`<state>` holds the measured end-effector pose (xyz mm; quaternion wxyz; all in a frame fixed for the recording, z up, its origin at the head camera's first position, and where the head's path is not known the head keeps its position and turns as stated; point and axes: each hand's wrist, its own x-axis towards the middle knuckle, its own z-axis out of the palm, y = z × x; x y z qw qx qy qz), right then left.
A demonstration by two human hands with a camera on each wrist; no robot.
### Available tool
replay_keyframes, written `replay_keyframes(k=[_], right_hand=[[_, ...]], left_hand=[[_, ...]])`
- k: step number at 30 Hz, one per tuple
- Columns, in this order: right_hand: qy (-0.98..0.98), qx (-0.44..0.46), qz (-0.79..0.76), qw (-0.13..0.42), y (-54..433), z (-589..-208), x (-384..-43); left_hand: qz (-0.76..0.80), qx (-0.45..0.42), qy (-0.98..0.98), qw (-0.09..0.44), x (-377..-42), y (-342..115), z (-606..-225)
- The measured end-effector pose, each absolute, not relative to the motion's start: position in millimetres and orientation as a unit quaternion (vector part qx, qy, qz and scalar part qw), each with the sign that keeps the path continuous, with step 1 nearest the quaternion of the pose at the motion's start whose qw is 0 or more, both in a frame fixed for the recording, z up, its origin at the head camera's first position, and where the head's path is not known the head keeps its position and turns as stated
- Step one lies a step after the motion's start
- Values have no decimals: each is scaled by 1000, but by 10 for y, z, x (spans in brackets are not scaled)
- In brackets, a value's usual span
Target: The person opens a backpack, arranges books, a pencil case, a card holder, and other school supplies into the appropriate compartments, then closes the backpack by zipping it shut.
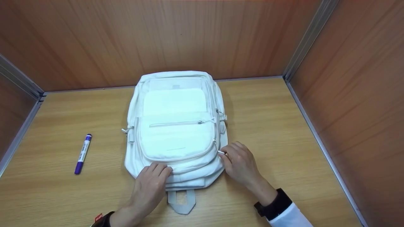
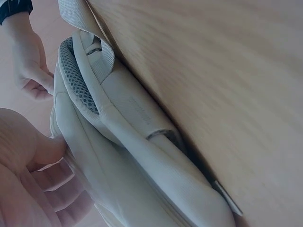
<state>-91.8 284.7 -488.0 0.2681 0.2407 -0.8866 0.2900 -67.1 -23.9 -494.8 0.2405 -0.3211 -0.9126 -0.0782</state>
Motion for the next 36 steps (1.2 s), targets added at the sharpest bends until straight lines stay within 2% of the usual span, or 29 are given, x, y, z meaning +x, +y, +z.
replay_keyframes(k=[13,18,25,31,36], right_hand=[[-862,254,383,216,2485,-4858,-641],[-845,264,411,217,2304,-4866,-593],[-837,259,435,208,2088,-4877,-536],[-837,244,451,190,1853,-4870,-495],[-836,227,468,174,1648,-4867,-484]], left_hand=[[-77,-321,-912,244,-677,-245,-4927],[-82,-322,-913,237,-672,-242,-4914],[-80,-327,-903,266,-672,-240,-4949],[-83,-329,-911,234,-660,-245,-4924],[-88,-326,-913,231,-660,-228,-4914]])
